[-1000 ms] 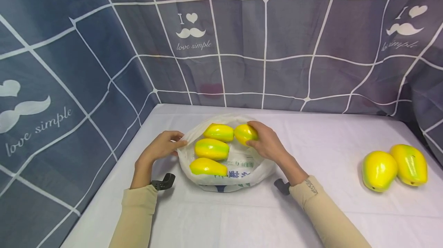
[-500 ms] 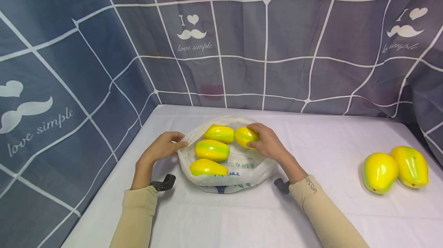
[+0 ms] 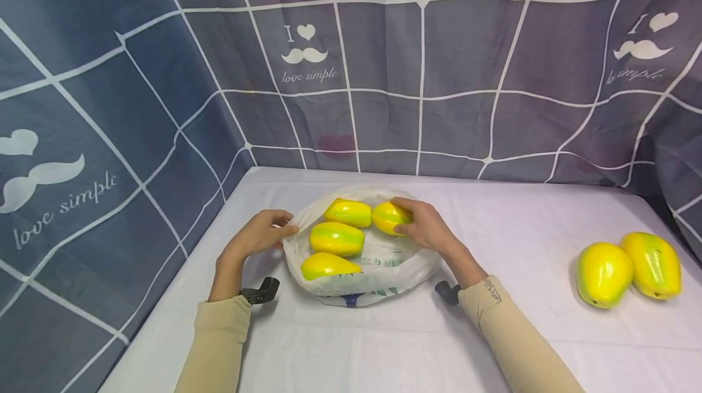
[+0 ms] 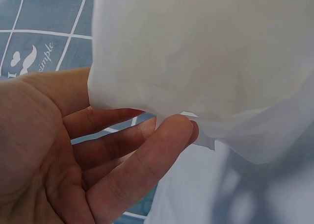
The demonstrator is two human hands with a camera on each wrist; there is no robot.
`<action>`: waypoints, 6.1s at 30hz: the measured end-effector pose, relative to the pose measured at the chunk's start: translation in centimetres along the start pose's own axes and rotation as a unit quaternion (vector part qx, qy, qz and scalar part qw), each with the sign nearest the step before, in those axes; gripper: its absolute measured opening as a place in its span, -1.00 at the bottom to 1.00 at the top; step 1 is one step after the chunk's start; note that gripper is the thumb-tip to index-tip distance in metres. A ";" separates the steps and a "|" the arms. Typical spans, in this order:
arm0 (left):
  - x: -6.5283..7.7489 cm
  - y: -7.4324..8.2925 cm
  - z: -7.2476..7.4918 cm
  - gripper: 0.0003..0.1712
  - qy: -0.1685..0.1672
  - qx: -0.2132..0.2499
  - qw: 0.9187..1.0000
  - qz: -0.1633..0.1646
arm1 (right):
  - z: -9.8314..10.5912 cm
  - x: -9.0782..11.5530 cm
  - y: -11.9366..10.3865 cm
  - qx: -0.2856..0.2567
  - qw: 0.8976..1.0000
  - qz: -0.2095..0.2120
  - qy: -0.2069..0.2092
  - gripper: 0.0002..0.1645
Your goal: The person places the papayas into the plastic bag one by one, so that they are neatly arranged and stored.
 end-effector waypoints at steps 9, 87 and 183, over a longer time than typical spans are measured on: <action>0.0 0.0 -0.1 -0.60 -0.002 -0.001 1.000 -0.002 | -0.2 0.2 0.0 -0.025 1.000 0.003 -0.011 -0.33; -0.3 0.4 -0.3 -0.63 -0.006 -0.008 1.000 -0.007 | 11.6 13.9 9.9 -0.029 0.986 -0.086 0.138 -0.33; -0.2 0.5 -0.4 -0.65 -0.015 -0.027 0.999 -0.012 | 14.7 18.9 21.4 0.017 0.950 -0.274 0.148 -0.06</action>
Point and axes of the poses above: each hand's wrist, its own x-axis away from the middle knuckle, its own z-axis out of the back of the hand, y = z × x, the point moved 7 cm from there along -x, towards the middle knuckle, and after that the axes turned 14 degrees about -z, right-handed, at the moved point
